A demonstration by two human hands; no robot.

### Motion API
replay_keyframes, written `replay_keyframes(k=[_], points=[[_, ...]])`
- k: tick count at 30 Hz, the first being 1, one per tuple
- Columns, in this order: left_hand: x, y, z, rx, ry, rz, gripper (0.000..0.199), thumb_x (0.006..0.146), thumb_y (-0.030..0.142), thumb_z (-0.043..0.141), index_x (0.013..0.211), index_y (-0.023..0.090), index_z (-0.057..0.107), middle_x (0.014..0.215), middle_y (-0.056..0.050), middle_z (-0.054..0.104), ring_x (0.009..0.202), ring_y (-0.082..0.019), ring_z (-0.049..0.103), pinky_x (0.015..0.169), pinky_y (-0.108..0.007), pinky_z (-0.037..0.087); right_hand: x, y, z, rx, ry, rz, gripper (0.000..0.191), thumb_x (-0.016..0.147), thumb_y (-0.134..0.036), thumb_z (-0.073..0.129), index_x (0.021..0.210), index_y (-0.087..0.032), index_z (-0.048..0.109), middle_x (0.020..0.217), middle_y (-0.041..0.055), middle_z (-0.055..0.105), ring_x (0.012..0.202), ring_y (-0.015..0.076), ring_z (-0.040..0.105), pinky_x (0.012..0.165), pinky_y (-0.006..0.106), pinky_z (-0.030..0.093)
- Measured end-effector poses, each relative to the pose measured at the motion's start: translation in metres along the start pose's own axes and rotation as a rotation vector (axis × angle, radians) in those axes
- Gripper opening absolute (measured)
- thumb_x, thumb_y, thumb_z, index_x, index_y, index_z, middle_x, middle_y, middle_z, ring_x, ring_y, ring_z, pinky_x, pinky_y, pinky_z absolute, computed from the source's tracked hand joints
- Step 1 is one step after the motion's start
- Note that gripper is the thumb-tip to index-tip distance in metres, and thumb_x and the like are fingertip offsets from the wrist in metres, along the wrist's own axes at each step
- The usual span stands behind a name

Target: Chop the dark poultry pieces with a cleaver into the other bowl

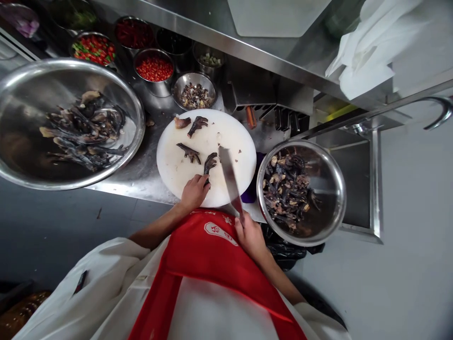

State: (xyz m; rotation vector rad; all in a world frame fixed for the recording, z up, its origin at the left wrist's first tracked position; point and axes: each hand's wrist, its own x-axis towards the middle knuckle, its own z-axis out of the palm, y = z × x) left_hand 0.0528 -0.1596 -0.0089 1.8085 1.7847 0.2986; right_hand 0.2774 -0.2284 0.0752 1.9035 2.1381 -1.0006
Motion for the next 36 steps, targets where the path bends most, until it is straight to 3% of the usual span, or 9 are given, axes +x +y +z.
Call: replay_keyframes(k=[3, 7, 11, 15, 18, 22, 28, 32, 36], points=[[0.001, 0.0, 0.0, -0.016, -0.004, -0.006, 0.038, 0.095, 0.034, 0.043, 0.128, 0.019, 0.052, 0.116, -0.011, 0.058, 0.099, -0.022, 0.058, 0.091, -0.035, 0.044, 0.012, 0.0, 0.001, -0.1, -0.137, 0.012, 0.03, 0.095, -0.027, 0.034, 0.116, -0.015, 0.053, 0.084, 0.009, 0.07, 0.078, 0.0231, 0.066, 0.07, 0.029, 0.042], [0.001, 0.0, -0.002, -0.029, -0.002, -0.018, 0.038, 0.094, 0.034, 0.044, 0.129, 0.019, 0.052, 0.116, -0.011, 0.058, 0.099, -0.022, 0.058, 0.09, -0.035, 0.045, 0.01, -0.002, -0.016, -0.104, -0.158, 0.004, 0.032, 0.095, -0.027, 0.035, 0.119, -0.016, 0.052, 0.089, 0.0088, 0.07, 0.081, 0.0228, 0.066, 0.071, 0.028, 0.041], [0.003, 0.0, -0.003, -0.049, -0.012, -0.031, 0.038, 0.094, 0.034, 0.044, 0.129, 0.02, 0.051, 0.116, -0.011, 0.058, 0.101, -0.022, 0.058, 0.092, -0.035, 0.044, -0.007, -0.002, -0.029, 0.011, -0.065, -0.017, 0.033, 0.096, -0.035, 0.033, 0.117, -0.02, 0.054, 0.09, 0.0068, 0.07, 0.083, 0.0229, 0.066, 0.075, 0.03, 0.044], [0.004, -0.001, -0.002, -0.059, 0.005, -0.03, 0.038, 0.094, 0.035, 0.045, 0.128, 0.019, 0.051, 0.113, -0.01, 0.058, 0.099, -0.021, 0.059, 0.09, -0.034, 0.044, -0.007, 0.001, -0.017, 0.032, 0.052, 0.011, 0.036, 0.096, -0.038, 0.03, 0.109, -0.019, 0.058, 0.087, 0.0099, 0.069, 0.083, 0.0244, 0.066, 0.076, 0.031, 0.045], [0.004, -0.002, -0.002, -0.059, 0.015, -0.019, 0.037, 0.094, 0.035, 0.045, 0.127, 0.018, 0.052, 0.112, -0.011, 0.058, 0.098, -0.021, 0.059, 0.088, -0.033, 0.045, 0.007, 0.002, -0.007, -0.031, -0.057, 0.026, 0.032, 0.096, -0.03, 0.033, 0.113, -0.016, 0.056, 0.09, 0.0105, 0.07, 0.083, 0.0238, 0.066, 0.074, 0.03, 0.044], [0.004, 0.0, -0.002, -0.055, -0.008, -0.033, 0.038, 0.094, 0.035, 0.044, 0.127, 0.02, 0.051, 0.113, -0.011, 0.058, 0.096, -0.021, 0.06, 0.087, -0.033, 0.045, 0.021, 0.001, -0.009, -0.093, -0.164, 0.038, 0.03, 0.095, -0.025, 0.036, 0.119, -0.016, 0.053, 0.092, 0.009, 0.071, 0.082, 0.0214, 0.066, 0.073, 0.027, 0.041], [0.007, 0.003, -0.005, -0.046, -0.026, -0.098, 0.04, 0.091, 0.039, 0.05, 0.127, 0.021, 0.051, 0.116, -0.01, 0.058, 0.097, -0.022, 0.061, 0.086, -0.034, 0.046, 0.005, 0.008, -0.023, -0.015, -0.201, 0.033, 0.029, 0.094, -0.026, 0.038, 0.118, -0.019, 0.053, 0.097, 0.0077, 0.071, 0.088, 0.0222, 0.066, 0.074, 0.028, 0.041], [0.008, 0.001, -0.005, -0.073, -0.018, -0.087, 0.039, 0.09, 0.038, 0.051, 0.125, 0.021, 0.051, 0.117, -0.009, 0.058, 0.098, -0.022, 0.061, 0.087, -0.033, 0.046, -0.012, 0.009, -0.03, 0.093, -0.095, 0.016, 0.029, 0.095, -0.033, 0.035, 0.112, -0.021, 0.056, 0.093, 0.0066, 0.07, 0.087, 0.0239, 0.066, 0.076, 0.03, 0.045], [0.007, 0.004, -0.003, -0.058, -0.012, -0.096, 0.041, 0.09, 0.039, 0.051, 0.126, 0.021, 0.05, 0.117, -0.01, 0.057, 0.098, -0.023, 0.061, 0.087, -0.034, 0.046, -0.009, 0.002, -0.027, 0.113, 0.045, 0.036, 0.035, 0.095, -0.038, 0.034, 0.115, -0.019, 0.056, 0.091, 0.0088, 0.069, 0.087, 0.0254, 0.066, 0.079, 0.033, 0.047]])
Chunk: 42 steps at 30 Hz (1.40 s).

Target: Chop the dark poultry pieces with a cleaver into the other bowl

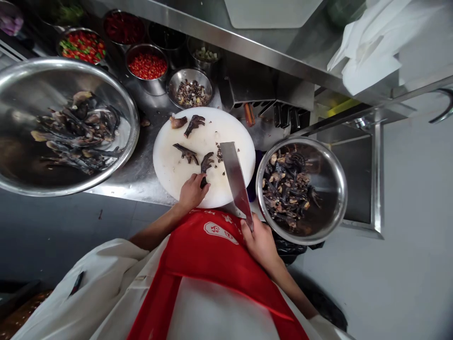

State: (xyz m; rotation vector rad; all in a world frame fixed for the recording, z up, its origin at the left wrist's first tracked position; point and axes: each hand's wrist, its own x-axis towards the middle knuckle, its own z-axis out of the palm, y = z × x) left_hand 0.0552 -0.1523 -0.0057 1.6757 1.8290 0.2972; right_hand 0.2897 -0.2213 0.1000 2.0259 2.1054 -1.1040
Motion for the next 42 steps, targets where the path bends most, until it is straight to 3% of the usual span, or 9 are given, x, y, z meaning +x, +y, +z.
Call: replay_keyframes(k=[8, 12, 17, 22, 26, 30, 35, 38, 42], points=[[-0.001, -0.014, -0.03, 0.093, -0.001, -0.162, 0.044, 0.081, 0.025, 0.054, 0.125, 0.022, 0.052, 0.115, -0.011, 0.06, 0.09, -0.024, 0.064, 0.077, -0.034, 0.048, 0.017, 0.022, 0.016, 0.042, -0.2, -0.05, 0.035, 0.093, -0.032, 0.038, 0.122, -0.021, 0.055, 0.105, 0.0064, 0.069, 0.099, 0.0229, 0.064, 0.085, 0.031, 0.046], [-0.006, -0.044, -0.054, -0.032, 0.071, -0.224, 0.031, 0.08, 0.026, 0.051, 0.11, 0.019, 0.059, 0.098, -0.009, 0.066, 0.086, -0.022, 0.063, 0.075, -0.031, 0.046, 0.023, 0.03, 0.01, 0.101, -0.182, -0.053, 0.03, 0.092, -0.034, 0.041, 0.112, -0.021, 0.06, 0.095, 0.0044, 0.071, 0.088, 0.0216, 0.066, 0.079, 0.029, 0.047], [-0.011, -0.076, -0.067, -0.512, 0.029, -0.352, 0.027, 0.085, 0.04, 0.044, 0.09, 0.018, 0.059, 0.059, 0.0, 0.053, 0.052, -0.014, 0.05, 0.05, -0.025, 0.038, 0.028, 0.029, 0.002, 0.124, -0.116, -0.082, 0.035, 0.093, -0.04, 0.042, 0.117, -0.02, 0.059, 0.096, 0.0055, 0.071, 0.081, 0.0214, 0.066, 0.076, 0.03, 0.049], [-0.019, -0.088, -0.072, -0.52, 0.187, -0.265, 0.03, 0.089, 0.041, 0.042, 0.101, 0.018, 0.057, 0.066, 0.001, 0.053, 0.057, -0.013, 0.049, 0.054, -0.025, 0.04, 0.033, 0.006, 0.005, 0.164, -0.08, -0.145, 0.032, 0.092, -0.04, 0.044, 0.112, -0.021, 0.062, 0.089, 0.0042, 0.072, 0.077, 0.0201, 0.066, 0.074, 0.028, 0.05], [-0.032, -0.088, -0.061, -0.312, 0.457, 0.003, 0.036, 0.092, 0.038, 0.046, 0.121, 0.018, 0.054, 0.093, -0.006, 0.058, 0.082, -0.017, 0.055, 0.077, -0.032, 0.046, 0.039, -0.017, 0.014, 0.171, -0.051, -0.245, 0.027, 0.092, -0.038, 0.045, 0.102, -0.021, 0.064, 0.081, 0.003, 0.07, 0.075, 0.0191, 0.065, 0.072, 0.027, 0.049], [-0.041, -0.092, -0.022, -0.15, 0.648, 0.006, 0.038, 0.093, 0.033, 0.045, 0.126, 0.016, 0.053, 0.107, -0.013, 0.056, 0.095, -0.022, 0.054, 0.085, -0.038, 0.046, 0.048, -0.039, 0.022, 0.17, -0.033, -0.332, 0.027, 0.092, -0.035, 0.045, 0.106, -0.021, 0.062, 0.089, 0.0043, 0.071, 0.082, 0.0194, 0.066, 0.077, 0.028, 0.049], [-0.05, -0.093, 0.013, 0.004, 0.621, 0.024, 0.038, 0.091, 0.032, 0.049, 0.125, 0.016, 0.057, 0.11, -0.015, 0.057, 0.097, -0.025, 0.054, 0.085, -0.043, 0.046, 0.065, -0.068, 0.038, 0.042, -0.043, -0.41, 0.034, 0.093, -0.033, 0.042, 0.12, -0.018, 0.057, 0.107, 0.0091, 0.069, 0.099, 0.022, 0.064, 0.087, 0.031, 0.048], [-0.055, -0.09, 0.015, -0.056, 0.606, 0.109, 0.035, 0.091, 0.031, 0.051, 0.122, 0.017, 0.058, 0.113, -0.014, 0.058, 0.099, -0.022, 0.056, 0.087, -0.04, 0.049, 0.084, -0.08, 0.056, -0.067, -0.051, -0.441, 0.038, 0.094, -0.029, 0.038, 0.127, -0.014, 0.052, 0.115, 0.0123, 0.066, 0.104, 0.0226, 0.063, 0.09, 0.031, 0.046], [-0.052, -0.085, 0.013, -0.148, 0.616, 0.192, 0.027, 0.09, 0.031, 0.055, 0.113, 0.016, 0.061, 0.109, -0.012, 0.062, 0.101, -0.02, 0.059, 0.09, -0.036, 0.052, 0.108, -0.091, 0.063, -0.222, -0.11, -0.396, 0.037, 0.094, -0.023, 0.038, 0.125, -0.012, 0.053, 0.104, 0.0131, 0.07, 0.093, 0.0234, 0.066, 0.084, 0.031, 0.047]])
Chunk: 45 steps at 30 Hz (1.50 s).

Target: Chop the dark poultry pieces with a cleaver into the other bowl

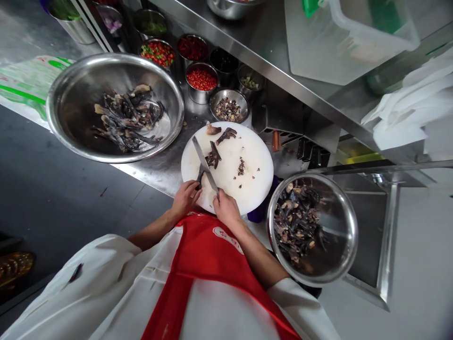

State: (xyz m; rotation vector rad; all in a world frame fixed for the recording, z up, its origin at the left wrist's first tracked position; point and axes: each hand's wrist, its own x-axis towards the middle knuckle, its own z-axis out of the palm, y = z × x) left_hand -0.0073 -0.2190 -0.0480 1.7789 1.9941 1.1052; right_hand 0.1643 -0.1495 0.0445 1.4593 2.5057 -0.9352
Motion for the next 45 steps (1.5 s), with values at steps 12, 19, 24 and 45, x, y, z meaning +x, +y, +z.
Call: replay_keyframes(k=[12, 19, 24, 45], points=[[0.007, 0.005, 0.009, -0.102, -0.026, 0.014, 0.023, 0.091, 0.028, 0.053, 0.11, 0.019, 0.062, 0.106, -0.01, 0.065, 0.103, -0.019, 0.061, 0.09, -0.038, 0.054, -0.012, -0.025, -0.041, 0.216, 0.523, -0.166, 0.029, 0.095, -0.035, 0.037, 0.099, -0.019, 0.061, 0.086, 0.0079, 0.071, 0.085, 0.0201, 0.068, 0.076, 0.029, 0.052], [0.001, 0.005, 0.012, -0.124, -0.036, 0.049, 0.022, 0.091, 0.027, 0.053, 0.11, 0.019, 0.061, 0.105, -0.009, 0.062, 0.101, -0.019, 0.058, 0.089, -0.037, 0.053, 0.017, -0.008, -0.01, -0.178, -0.125, 0.077, 0.035, 0.095, -0.022, 0.034, 0.126, -0.015, 0.05, 0.098, 0.0116, 0.071, 0.089, 0.0221, 0.067, 0.08, 0.029, 0.045], [0.004, 0.009, 0.01, -0.129, -0.045, 0.009, 0.024, 0.088, 0.031, 0.058, 0.109, 0.02, 0.061, 0.108, -0.01, 0.058, 0.104, -0.02, 0.056, 0.09, -0.039, 0.052, 0.019, -0.006, -0.02, -0.108, -0.076, 0.054, 0.034, 0.094, -0.023, 0.036, 0.123, -0.016, 0.053, 0.096, 0.0103, 0.072, 0.088, 0.0226, 0.067, 0.079, 0.029, 0.045], [0.015, 0.012, 0.015, -0.064, -0.133, -0.002, 0.019, 0.09, 0.032, 0.055, 0.102, 0.021, 0.064, 0.106, -0.009, 0.059, 0.099, -0.02, 0.056, 0.088, -0.038, 0.049, 0.017, 0.003, -0.02, -0.092, -0.086, 0.117, 0.03, 0.091, -0.023, 0.04, 0.113, -0.017, 0.059, 0.092, 0.0093, 0.072, 0.086, 0.0225, 0.067, 0.078, 0.028, 0.045]])
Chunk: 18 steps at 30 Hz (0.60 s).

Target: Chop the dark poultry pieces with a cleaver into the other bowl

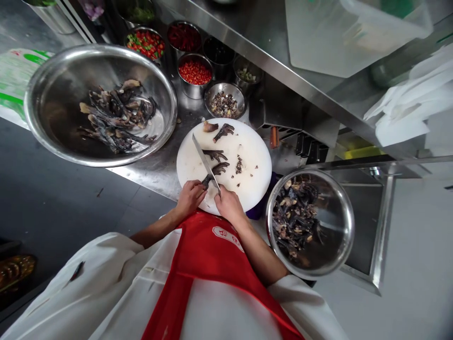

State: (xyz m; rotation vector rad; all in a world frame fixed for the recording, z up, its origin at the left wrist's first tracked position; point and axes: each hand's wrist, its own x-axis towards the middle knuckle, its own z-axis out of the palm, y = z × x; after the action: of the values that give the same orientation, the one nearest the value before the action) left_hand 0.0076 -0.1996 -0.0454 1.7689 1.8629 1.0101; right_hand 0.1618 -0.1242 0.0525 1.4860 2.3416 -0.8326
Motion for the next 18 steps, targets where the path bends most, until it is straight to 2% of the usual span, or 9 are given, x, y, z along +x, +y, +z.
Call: replay_keyframes(k=[3, 6, 8, 9, 11, 14, 16, 18], points=[[0.002, 0.0, 0.002, 0.032, 0.013, 0.011, 0.019, 0.089, 0.033, 0.056, 0.102, 0.02, 0.064, 0.105, -0.009, 0.059, 0.097, -0.02, 0.055, 0.087, -0.038, 0.049, -0.014, -0.003, -0.018, 0.111, 0.079, -0.07, 0.032, 0.092, -0.024, 0.039, 0.117, -0.018, 0.059, 0.094, 0.008, 0.072, 0.088, 0.0221, 0.066, 0.079, 0.028, 0.046], [0.003, 0.0, 0.003, 0.037, 0.011, 0.005, 0.019, 0.089, 0.032, 0.056, 0.102, 0.02, 0.064, 0.105, -0.009, 0.059, 0.098, -0.02, 0.055, 0.088, -0.038, 0.048, -0.031, -0.005, -0.034, 0.224, 0.287, -0.123, 0.037, 0.094, -0.031, 0.038, 0.125, -0.02, 0.055, 0.098, 0.0081, 0.071, 0.092, 0.0226, 0.066, 0.082, 0.03, 0.047], [0.003, 0.0, 0.003, 0.031, 0.01, -0.007, 0.02, 0.089, 0.032, 0.056, 0.103, 0.021, 0.063, 0.105, -0.009, 0.059, 0.098, -0.021, 0.055, 0.088, -0.038, 0.047, -0.036, -0.004, -0.035, 0.232, 0.392, -0.114, 0.039, 0.095, -0.034, 0.036, 0.126, -0.02, 0.055, 0.1, 0.0095, 0.071, 0.094, 0.0232, 0.065, 0.085, 0.032, 0.047], [0.003, 0.0, 0.003, 0.028, 0.013, -0.009, 0.02, 0.089, 0.032, 0.056, 0.103, 0.021, 0.063, 0.105, -0.009, 0.059, 0.099, -0.021, 0.055, 0.088, -0.038, 0.047, -0.034, -0.004, -0.031, 0.219, 0.397, -0.104, 0.04, 0.096, -0.034, 0.035, 0.126, -0.019, 0.055, 0.101, 0.0104, 0.07, 0.095, 0.0233, 0.065, 0.086, 0.032, 0.047], [0.002, 0.0, 0.003, 0.03, 0.011, -0.002, 0.019, 0.089, 0.031, 0.056, 0.103, 0.021, 0.063, 0.105, -0.009, 0.059, 0.099, -0.021, 0.055, 0.088, -0.038, 0.047, -0.025, -0.001, -0.018, 0.165, 0.28, -0.078, 0.038, 0.095, -0.03, 0.035, 0.123, -0.017, 0.057, 0.101, 0.0118, 0.07, 0.095, 0.0232, 0.066, 0.085, 0.032, 0.047], [0.002, -0.001, 0.004, 0.051, -0.001, 0.018, 0.019, 0.089, 0.031, 0.055, 0.101, 0.021, 0.064, 0.104, -0.009, 0.06, 0.096, -0.021, 0.055, 0.087, -0.039, 0.046, -0.008, 0.003, -0.001, 0.046, 0.02, -0.018, 0.032, 0.092, -0.023, 0.039, 0.114, -0.015, 0.06, 0.096, 0.0123, 0.071, 0.089, 0.024, 0.067, 0.081, 0.031, 0.046], [0.002, -0.001, 0.005, 0.07, -0.003, 0.012, 0.019, 0.089, 0.032, 0.055, 0.1, 0.021, 0.065, 0.103, -0.009, 0.06, 0.096, -0.021, 0.056, 0.086, -0.039, 0.046, -0.004, 0.002, -0.002, 0.005, -0.028, -0.005, 0.03, 0.092, -0.023, 0.04, 0.113, -0.016, 0.061, 0.094, 0.0111, 0.072, 0.088, 0.0238, 0.067, 0.08, 0.031, 0.045], [0.002, -0.002, 0.006, 0.084, -0.002, -0.003, 0.019, 0.089, 0.033, 0.055, 0.1, 0.021, 0.066, 0.103, -0.009, 0.06, 0.096, -0.021, 0.056, 0.087, -0.04, 0.046, -0.008, -0.001, -0.011, 0.024, 0.011, -0.036, 0.033, 0.092, -0.023, 0.039, 0.119, -0.018, 0.058, 0.095, 0.009, 0.072, 0.088, 0.0226, 0.067, 0.08, 0.029, 0.045]])
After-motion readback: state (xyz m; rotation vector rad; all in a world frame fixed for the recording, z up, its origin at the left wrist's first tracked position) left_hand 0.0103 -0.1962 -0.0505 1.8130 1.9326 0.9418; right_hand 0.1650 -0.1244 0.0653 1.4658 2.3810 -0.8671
